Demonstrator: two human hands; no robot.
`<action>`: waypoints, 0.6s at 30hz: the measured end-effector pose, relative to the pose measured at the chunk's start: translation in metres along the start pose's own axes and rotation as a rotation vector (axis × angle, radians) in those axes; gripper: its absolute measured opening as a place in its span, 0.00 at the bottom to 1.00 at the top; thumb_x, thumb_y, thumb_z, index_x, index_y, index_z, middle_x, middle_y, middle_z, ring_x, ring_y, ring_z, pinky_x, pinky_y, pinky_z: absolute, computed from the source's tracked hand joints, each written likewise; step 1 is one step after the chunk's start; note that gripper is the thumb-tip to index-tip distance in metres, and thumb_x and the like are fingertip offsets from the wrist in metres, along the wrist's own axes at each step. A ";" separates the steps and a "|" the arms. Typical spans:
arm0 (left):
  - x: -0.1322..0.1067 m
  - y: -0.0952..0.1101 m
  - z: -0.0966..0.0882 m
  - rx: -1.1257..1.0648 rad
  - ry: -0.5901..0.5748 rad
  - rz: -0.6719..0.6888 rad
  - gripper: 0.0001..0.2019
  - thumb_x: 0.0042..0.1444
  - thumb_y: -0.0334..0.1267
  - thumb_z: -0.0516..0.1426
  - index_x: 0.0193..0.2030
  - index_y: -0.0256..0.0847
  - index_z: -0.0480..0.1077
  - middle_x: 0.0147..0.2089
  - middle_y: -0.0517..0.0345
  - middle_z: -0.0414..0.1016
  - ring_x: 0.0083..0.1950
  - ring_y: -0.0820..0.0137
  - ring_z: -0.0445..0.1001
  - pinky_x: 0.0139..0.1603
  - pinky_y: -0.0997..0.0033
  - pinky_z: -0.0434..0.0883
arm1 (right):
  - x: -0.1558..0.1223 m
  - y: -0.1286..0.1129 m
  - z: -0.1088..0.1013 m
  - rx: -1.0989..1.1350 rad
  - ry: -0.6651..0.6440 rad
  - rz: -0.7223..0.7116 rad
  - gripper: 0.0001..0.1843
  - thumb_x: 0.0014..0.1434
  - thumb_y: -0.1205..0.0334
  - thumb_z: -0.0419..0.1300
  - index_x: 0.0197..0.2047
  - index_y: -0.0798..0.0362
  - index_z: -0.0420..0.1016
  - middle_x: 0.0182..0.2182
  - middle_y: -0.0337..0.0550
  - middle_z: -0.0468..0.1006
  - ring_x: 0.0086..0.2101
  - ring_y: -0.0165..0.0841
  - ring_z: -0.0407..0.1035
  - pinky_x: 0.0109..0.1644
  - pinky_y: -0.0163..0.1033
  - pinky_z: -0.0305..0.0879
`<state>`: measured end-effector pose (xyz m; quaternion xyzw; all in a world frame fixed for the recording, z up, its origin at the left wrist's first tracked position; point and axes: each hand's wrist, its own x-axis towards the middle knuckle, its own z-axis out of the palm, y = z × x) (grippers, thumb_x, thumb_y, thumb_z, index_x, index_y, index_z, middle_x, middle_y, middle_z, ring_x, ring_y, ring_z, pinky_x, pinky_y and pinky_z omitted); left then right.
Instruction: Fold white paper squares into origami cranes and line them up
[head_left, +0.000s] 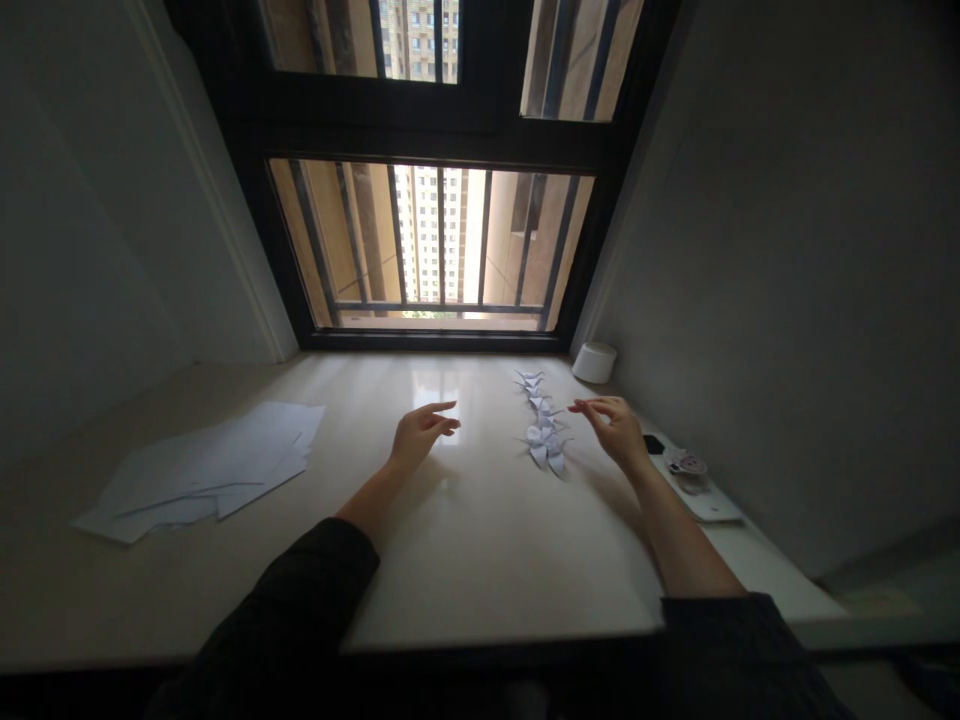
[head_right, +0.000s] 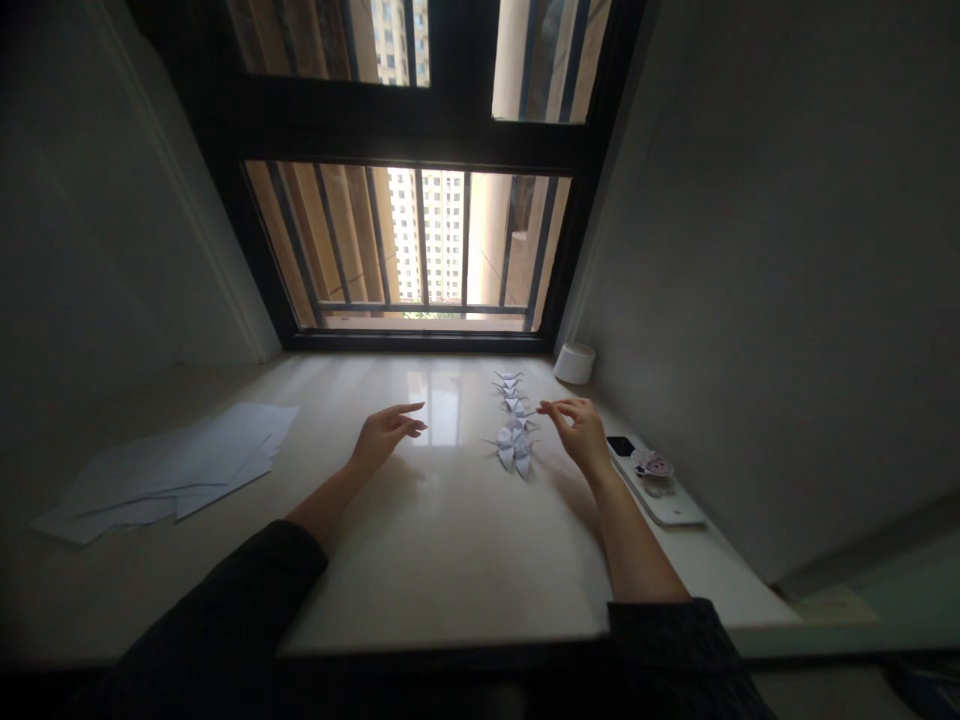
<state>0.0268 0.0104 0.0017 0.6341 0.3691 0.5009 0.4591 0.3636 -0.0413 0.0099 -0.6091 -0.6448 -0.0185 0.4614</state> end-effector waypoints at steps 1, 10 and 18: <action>0.000 0.000 0.000 -0.019 0.005 -0.001 0.21 0.46 0.41 0.62 0.47 0.35 0.73 0.31 0.52 0.79 0.32 0.66 0.77 0.39 0.64 0.74 | 0.000 -0.001 -0.002 -0.007 0.057 0.010 0.21 0.57 0.43 0.53 0.34 0.48 0.80 0.34 0.44 0.79 0.41 0.38 0.67 0.48 0.43 0.60; 0.006 -0.007 -0.007 0.017 0.146 0.011 0.21 0.49 0.49 0.60 0.43 0.35 0.74 0.32 0.49 0.79 0.32 0.65 0.78 0.37 0.64 0.73 | 0.002 -0.084 -0.016 -0.018 0.232 -0.112 0.19 0.59 0.48 0.53 0.32 0.50 0.80 0.31 0.44 0.79 0.38 0.37 0.67 0.46 0.41 0.60; 0.008 0.025 -0.033 0.026 0.473 0.056 0.20 0.52 0.50 0.56 0.43 0.36 0.74 0.37 0.47 0.79 0.34 0.67 0.77 0.37 0.70 0.69 | -0.014 -0.195 0.085 -0.189 -0.357 -0.198 0.15 0.60 0.51 0.54 0.35 0.49 0.79 0.34 0.44 0.79 0.39 0.37 0.66 0.43 0.39 0.59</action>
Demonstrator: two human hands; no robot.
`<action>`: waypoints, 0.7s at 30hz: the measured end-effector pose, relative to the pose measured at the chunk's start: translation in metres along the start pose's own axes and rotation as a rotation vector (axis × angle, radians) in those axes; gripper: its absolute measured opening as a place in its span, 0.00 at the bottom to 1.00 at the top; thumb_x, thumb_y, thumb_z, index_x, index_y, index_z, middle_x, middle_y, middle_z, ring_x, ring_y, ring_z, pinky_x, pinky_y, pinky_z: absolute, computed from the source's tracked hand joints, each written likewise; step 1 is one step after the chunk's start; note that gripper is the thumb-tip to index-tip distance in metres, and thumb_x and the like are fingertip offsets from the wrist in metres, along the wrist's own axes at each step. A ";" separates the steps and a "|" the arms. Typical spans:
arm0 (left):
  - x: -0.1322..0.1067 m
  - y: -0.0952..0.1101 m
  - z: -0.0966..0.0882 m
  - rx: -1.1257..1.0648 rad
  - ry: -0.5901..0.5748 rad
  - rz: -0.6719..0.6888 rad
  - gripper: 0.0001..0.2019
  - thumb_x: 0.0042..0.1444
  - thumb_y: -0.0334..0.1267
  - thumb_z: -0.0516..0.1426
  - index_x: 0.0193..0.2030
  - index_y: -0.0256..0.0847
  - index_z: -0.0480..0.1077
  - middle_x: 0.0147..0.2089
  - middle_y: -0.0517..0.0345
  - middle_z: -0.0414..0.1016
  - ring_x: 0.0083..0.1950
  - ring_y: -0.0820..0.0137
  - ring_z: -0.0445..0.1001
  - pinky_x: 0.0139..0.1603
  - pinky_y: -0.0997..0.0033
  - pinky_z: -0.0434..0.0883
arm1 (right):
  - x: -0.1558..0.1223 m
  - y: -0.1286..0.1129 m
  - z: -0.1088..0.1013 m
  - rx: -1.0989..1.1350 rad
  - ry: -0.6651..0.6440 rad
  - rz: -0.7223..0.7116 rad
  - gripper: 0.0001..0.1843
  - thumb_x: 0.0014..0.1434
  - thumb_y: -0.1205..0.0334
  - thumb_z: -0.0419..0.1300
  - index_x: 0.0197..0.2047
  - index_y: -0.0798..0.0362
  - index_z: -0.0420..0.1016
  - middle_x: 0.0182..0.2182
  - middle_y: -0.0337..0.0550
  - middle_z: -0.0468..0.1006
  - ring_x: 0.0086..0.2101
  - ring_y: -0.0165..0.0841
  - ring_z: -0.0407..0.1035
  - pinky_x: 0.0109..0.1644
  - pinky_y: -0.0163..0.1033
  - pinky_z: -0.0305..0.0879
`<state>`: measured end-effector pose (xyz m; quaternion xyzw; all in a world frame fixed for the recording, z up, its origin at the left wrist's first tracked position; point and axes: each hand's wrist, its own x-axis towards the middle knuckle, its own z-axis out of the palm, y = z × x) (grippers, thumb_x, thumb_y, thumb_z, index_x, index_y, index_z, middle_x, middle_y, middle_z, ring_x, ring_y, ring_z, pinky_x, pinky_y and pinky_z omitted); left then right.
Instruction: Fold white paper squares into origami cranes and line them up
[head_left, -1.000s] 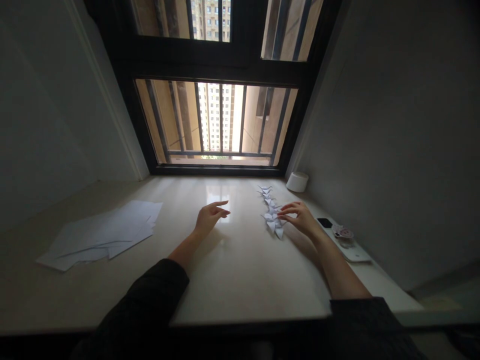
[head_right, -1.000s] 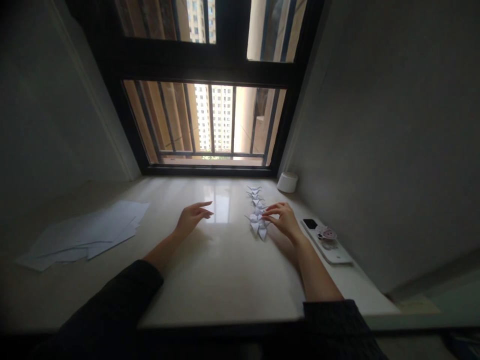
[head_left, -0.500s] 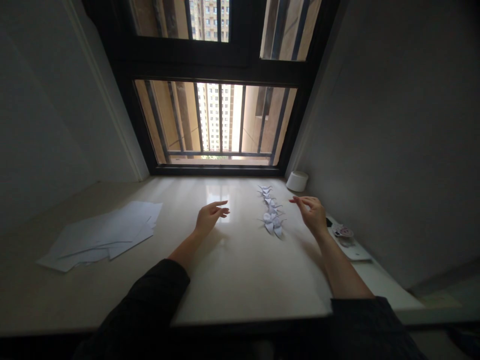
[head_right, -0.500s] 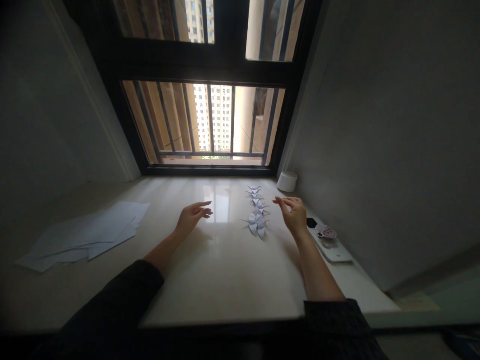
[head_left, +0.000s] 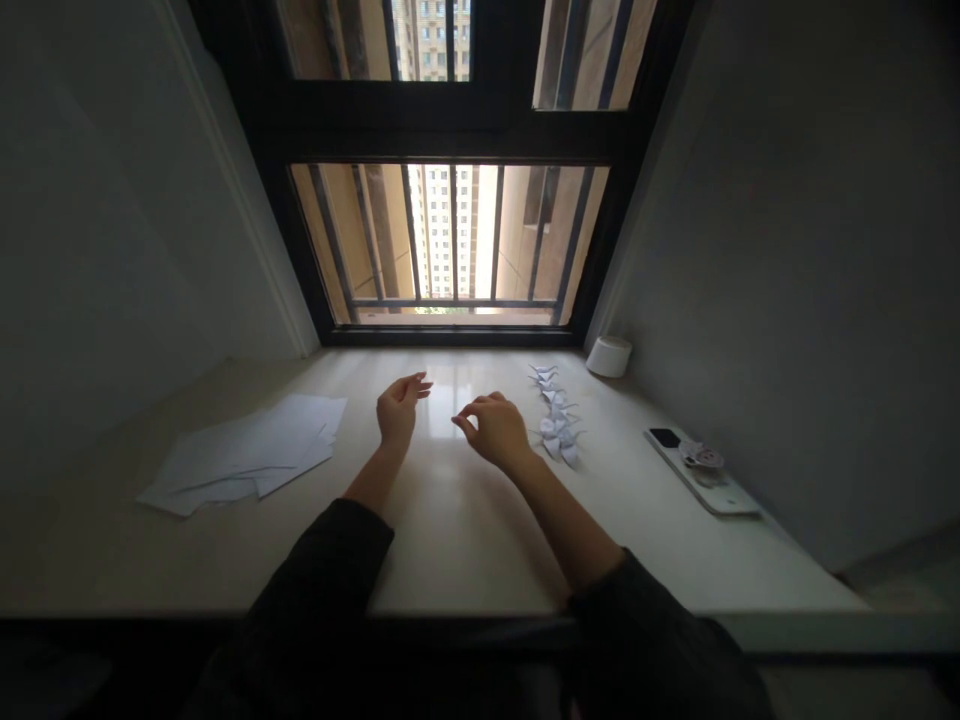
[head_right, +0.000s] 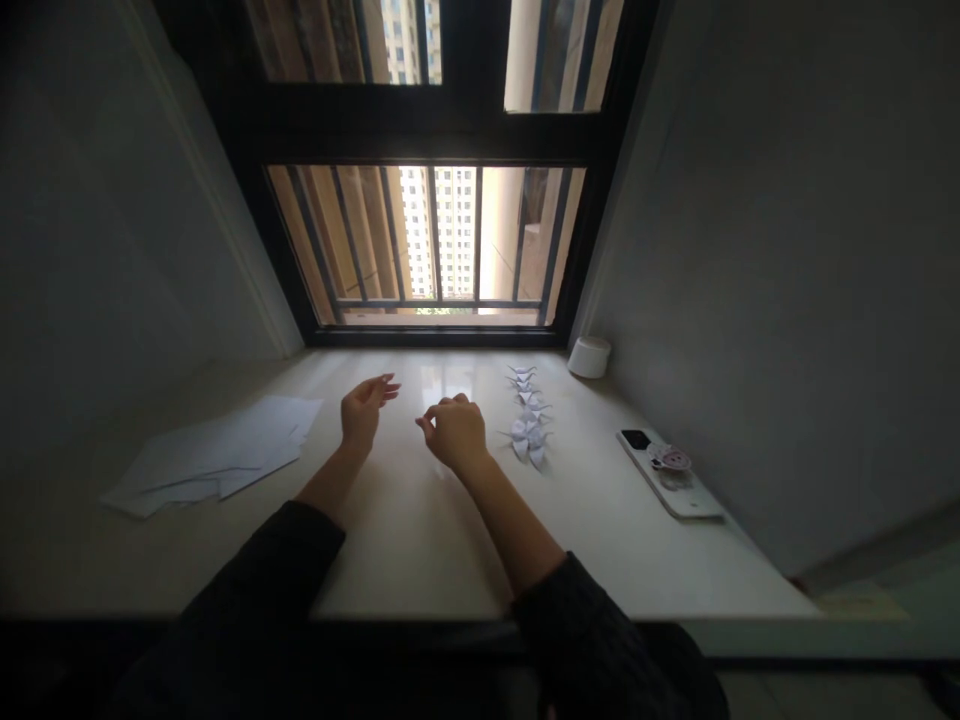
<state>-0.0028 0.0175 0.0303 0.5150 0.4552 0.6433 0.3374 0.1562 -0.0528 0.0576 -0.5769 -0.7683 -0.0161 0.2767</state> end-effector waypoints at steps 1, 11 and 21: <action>0.002 0.006 -0.005 -0.006 0.037 0.009 0.21 0.52 0.51 0.55 0.43 0.36 0.74 0.38 0.47 0.79 0.35 0.68 0.77 0.37 0.71 0.68 | 0.003 -0.006 0.015 -0.017 -0.042 0.009 0.14 0.60 0.53 0.54 0.36 0.49 0.79 0.35 0.44 0.79 0.40 0.37 0.65 0.43 0.39 0.59; -0.004 0.050 -0.123 0.810 0.038 0.089 0.15 0.50 0.51 0.57 0.40 0.47 0.77 0.39 0.53 0.79 0.44 0.60 0.75 0.44 0.65 0.67 | -0.005 0.003 0.077 0.044 -0.089 -0.052 0.12 0.59 0.59 0.54 0.39 0.50 0.78 0.39 0.46 0.77 0.44 0.39 0.64 0.47 0.39 0.58; -0.001 -0.002 -0.221 1.480 -0.012 -0.342 0.43 0.46 0.61 0.54 0.63 0.32 0.56 0.61 0.32 0.60 0.64 0.46 0.55 0.58 0.51 0.55 | -0.003 0.002 0.077 0.056 -0.102 -0.052 0.11 0.58 0.59 0.55 0.38 0.49 0.79 0.39 0.46 0.77 0.44 0.40 0.64 0.47 0.40 0.58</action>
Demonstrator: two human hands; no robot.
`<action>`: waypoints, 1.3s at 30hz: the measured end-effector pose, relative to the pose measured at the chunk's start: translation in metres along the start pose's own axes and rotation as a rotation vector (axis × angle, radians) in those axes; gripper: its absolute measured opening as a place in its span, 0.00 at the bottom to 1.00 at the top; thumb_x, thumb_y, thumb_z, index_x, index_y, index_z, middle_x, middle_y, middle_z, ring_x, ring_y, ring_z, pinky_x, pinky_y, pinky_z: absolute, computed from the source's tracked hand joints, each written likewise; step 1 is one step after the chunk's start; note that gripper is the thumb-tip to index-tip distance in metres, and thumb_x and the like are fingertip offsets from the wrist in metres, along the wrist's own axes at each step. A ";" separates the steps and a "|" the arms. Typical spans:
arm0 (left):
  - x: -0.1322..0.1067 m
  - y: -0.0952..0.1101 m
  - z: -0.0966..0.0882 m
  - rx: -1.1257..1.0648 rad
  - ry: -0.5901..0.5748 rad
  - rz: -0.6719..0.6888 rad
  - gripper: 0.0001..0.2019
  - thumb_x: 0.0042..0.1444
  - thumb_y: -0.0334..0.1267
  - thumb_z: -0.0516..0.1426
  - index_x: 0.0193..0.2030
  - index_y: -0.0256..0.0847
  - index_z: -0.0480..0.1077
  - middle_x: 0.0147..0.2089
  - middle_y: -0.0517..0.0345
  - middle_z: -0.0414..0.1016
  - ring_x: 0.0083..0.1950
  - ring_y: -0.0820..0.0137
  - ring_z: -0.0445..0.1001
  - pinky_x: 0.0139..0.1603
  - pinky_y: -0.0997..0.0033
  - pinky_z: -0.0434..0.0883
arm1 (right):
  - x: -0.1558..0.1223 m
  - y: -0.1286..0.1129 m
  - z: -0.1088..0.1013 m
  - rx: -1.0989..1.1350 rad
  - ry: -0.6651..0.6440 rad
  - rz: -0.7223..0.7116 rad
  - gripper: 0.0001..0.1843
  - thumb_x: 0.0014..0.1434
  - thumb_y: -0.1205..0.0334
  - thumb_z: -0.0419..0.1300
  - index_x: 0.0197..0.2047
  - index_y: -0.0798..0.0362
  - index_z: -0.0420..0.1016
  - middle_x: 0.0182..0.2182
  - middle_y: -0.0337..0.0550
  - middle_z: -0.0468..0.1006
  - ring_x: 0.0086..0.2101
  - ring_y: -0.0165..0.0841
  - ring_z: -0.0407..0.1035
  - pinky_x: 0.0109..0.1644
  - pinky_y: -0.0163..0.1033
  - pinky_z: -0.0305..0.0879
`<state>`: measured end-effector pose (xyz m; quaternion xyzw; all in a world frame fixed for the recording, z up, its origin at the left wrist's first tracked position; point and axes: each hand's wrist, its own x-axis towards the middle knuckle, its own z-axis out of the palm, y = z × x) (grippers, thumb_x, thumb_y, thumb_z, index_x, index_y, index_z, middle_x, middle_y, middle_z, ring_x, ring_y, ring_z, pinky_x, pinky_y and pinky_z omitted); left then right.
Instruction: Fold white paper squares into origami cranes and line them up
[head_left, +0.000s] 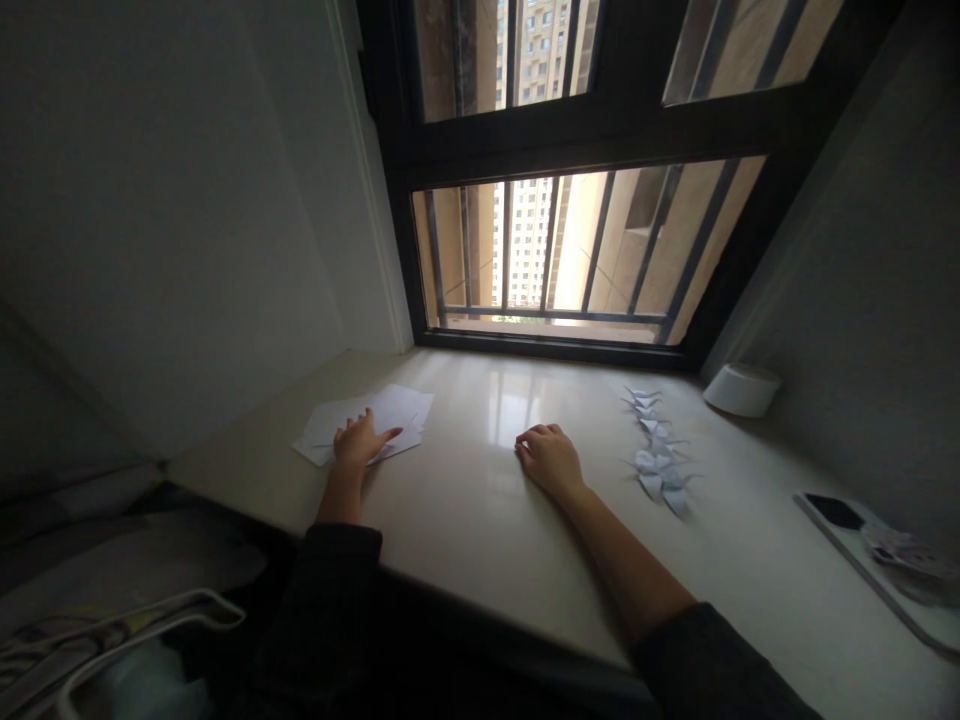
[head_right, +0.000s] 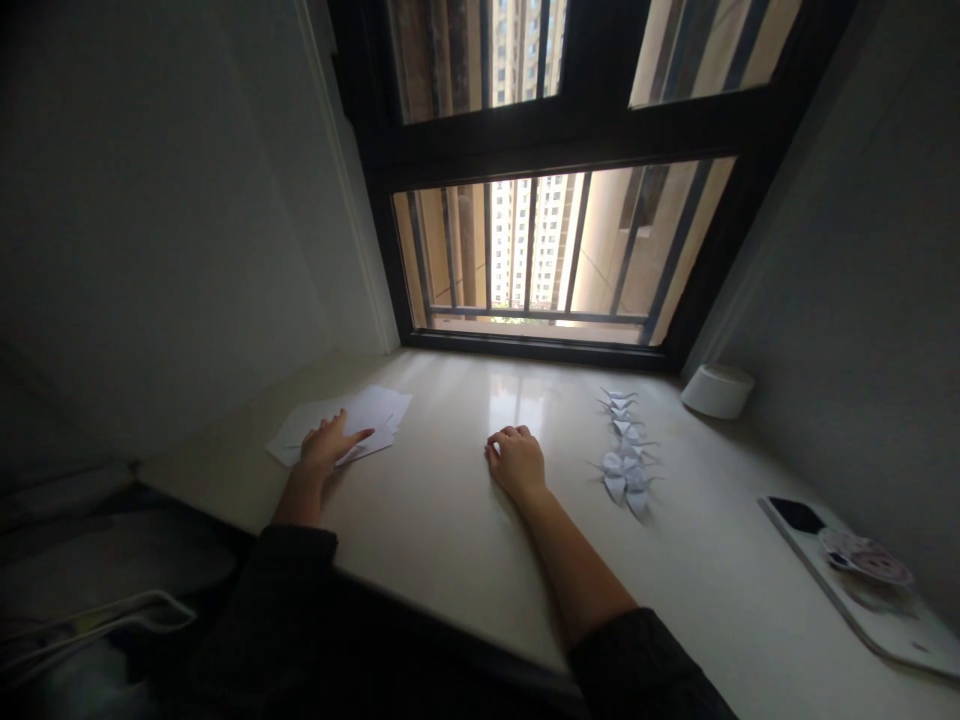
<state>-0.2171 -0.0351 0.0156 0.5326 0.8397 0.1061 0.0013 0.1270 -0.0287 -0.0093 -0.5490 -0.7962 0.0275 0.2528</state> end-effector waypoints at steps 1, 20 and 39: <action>0.000 0.000 0.002 0.020 -0.036 0.000 0.41 0.47 0.60 0.55 0.62 0.34 0.58 0.60 0.33 0.62 0.64 0.47 0.56 0.58 0.51 0.55 | 0.000 0.000 0.000 -0.004 -0.003 0.003 0.11 0.58 0.59 0.55 0.38 0.49 0.78 0.39 0.46 0.77 0.44 0.40 0.64 0.47 0.40 0.58; -0.015 0.053 -0.047 -0.371 0.401 0.034 0.31 0.50 0.57 0.54 0.59 0.43 0.64 0.52 0.43 0.72 0.50 0.50 0.71 0.47 0.55 0.65 | 0.004 -0.004 -0.005 0.158 0.089 0.061 0.13 0.60 0.57 0.53 0.41 0.50 0.77 0.41 0.45 0.77 0.46 0.38 0.63 0.50 0.40 0.57; -0.058 0.214 0.034 -1.204 -0.206 0.469 0.34 0.38 0.50 0.66 0.54 0.43 0.66 0.55 0.46 0.70 0.56 0.58 0.68 0.52 0.62 0.65 | 0.025 0.021 -0.005 1.304 0.389 0.508 0.23 0.44 0.40 0.60 0.28 0.54 0.74 0.24 0.40 0.75 0.28 0.31 0.68 0.32 0.36 0.65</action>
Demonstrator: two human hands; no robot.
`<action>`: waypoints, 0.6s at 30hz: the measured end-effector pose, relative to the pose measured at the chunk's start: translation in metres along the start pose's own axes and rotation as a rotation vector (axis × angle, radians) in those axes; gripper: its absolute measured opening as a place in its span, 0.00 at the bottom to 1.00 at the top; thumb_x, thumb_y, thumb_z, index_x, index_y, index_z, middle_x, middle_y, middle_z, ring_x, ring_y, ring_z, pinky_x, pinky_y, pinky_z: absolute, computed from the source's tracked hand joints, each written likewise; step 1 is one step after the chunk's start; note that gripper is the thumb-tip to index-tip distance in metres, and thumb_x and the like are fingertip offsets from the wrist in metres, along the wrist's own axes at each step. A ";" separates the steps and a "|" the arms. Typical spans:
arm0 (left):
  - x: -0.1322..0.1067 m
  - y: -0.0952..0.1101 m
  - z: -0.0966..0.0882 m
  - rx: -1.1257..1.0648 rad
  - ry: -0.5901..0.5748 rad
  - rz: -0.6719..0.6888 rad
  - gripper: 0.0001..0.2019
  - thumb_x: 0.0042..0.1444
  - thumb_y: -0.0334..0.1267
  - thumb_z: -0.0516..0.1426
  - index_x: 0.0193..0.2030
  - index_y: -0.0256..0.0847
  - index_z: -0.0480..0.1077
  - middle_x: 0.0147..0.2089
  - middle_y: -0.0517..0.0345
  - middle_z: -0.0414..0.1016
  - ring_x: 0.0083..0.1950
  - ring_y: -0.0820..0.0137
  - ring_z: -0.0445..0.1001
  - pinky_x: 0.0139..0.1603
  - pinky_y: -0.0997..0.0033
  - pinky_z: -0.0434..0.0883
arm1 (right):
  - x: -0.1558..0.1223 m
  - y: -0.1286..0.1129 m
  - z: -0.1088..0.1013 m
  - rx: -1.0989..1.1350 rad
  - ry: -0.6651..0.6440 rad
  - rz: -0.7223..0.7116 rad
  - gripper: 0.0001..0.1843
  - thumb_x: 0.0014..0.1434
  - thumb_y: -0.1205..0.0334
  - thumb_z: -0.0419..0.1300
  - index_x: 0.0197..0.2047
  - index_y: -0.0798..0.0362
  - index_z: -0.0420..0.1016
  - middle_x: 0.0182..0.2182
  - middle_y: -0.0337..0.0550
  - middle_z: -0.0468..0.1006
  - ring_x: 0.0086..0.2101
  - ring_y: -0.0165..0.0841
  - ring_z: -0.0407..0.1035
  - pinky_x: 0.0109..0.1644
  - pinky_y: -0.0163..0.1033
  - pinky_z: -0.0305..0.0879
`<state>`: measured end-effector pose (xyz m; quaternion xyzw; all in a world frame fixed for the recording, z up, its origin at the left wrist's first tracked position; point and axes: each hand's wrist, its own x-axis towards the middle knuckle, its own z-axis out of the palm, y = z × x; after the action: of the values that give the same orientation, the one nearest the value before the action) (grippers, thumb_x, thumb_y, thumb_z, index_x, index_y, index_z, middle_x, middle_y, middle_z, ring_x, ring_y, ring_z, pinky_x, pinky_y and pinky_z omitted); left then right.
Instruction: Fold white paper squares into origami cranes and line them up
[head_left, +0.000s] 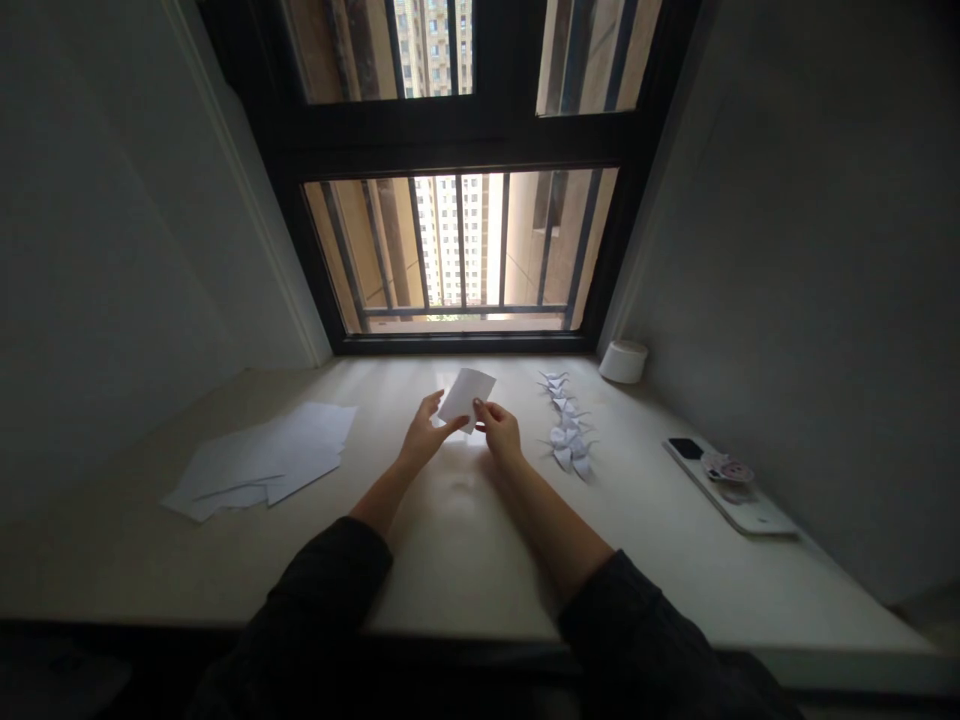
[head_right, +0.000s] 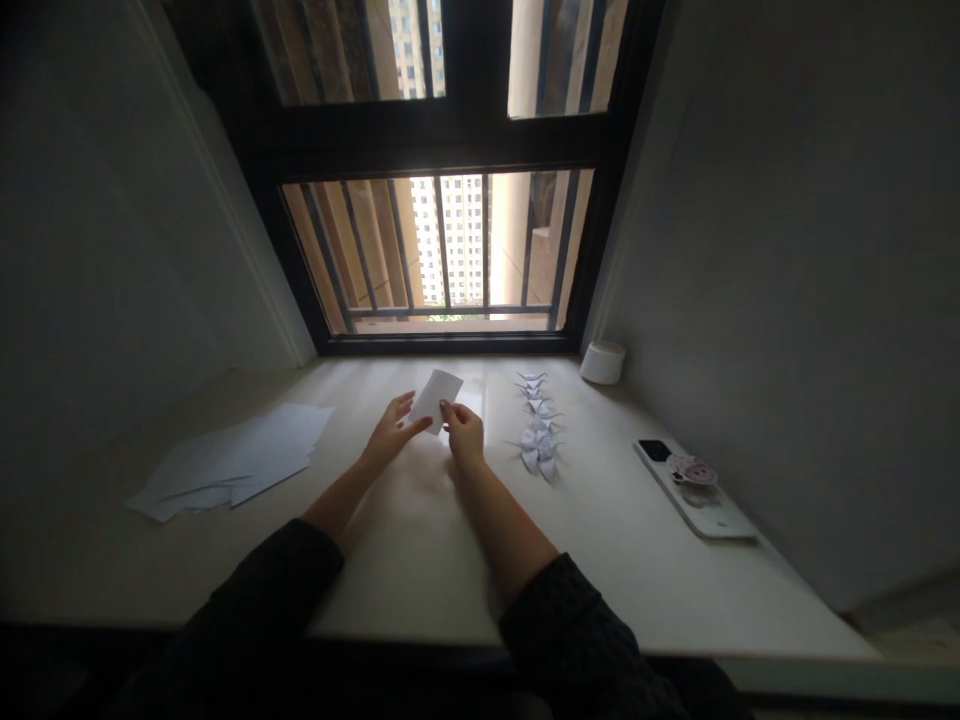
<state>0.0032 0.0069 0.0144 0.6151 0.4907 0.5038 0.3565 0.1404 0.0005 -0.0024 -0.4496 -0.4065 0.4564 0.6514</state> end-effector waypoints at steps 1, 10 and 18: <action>0.004 -0.003 -0.001 -0.106 0.005 -0.053 0.35 0.41 0.51 0.64 0.56 0.40 0.64 0.55 0.43 0.70 0.54 0.59 0.69 0.50 0.64 0.67 | 0.001 -0.001 -0.002 -0.002 -0.031 0.008 0.23 0.44 0.40 0.60 0.27 0.55 0.74 0.24 0.39 0.74 0.27 0.31 0.68 0.32 0.36 0.65; 0.015 -0.019 -0.022 -0.186 0.096 -0.263 0.27 0.40 0.57 0.62 0.39 0.35 0.76 0.38 0.48 0.78 0.38 0.66 0.74 0.36 0.71 0.69 | 0.010 0.001 -0.017 -0.178 0.023 0.062 0.25 0.40 0.40 0.63 0.28 0.56 0.78 0.20 0.40 0.74 0.24 0.30 0.66 0.28 0.35 0.62; 0.013 -0.020 -0.013 -0.195 0.100 -0.259 0.24 0.39 0.56 0.62 0.34 0.36 0.77 0.34 0.49 0.77 0.35 0.68 0.73 0.34 0.72 0.68 | 0.016 0.010 -0.023 -0.156 0.108 0.067 0.27 0.41 0.39 0.62 0.29 0.57 0.79 0.21 0.42 0.75 0.24 0.32 0.67 0.26 0.35 0.62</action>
<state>-0.0143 0.0242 0.0021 0.4832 0.5318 0.5290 0.4516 0.1641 0.0124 -0.0163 -0.5363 -0.3897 0.4201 0.6197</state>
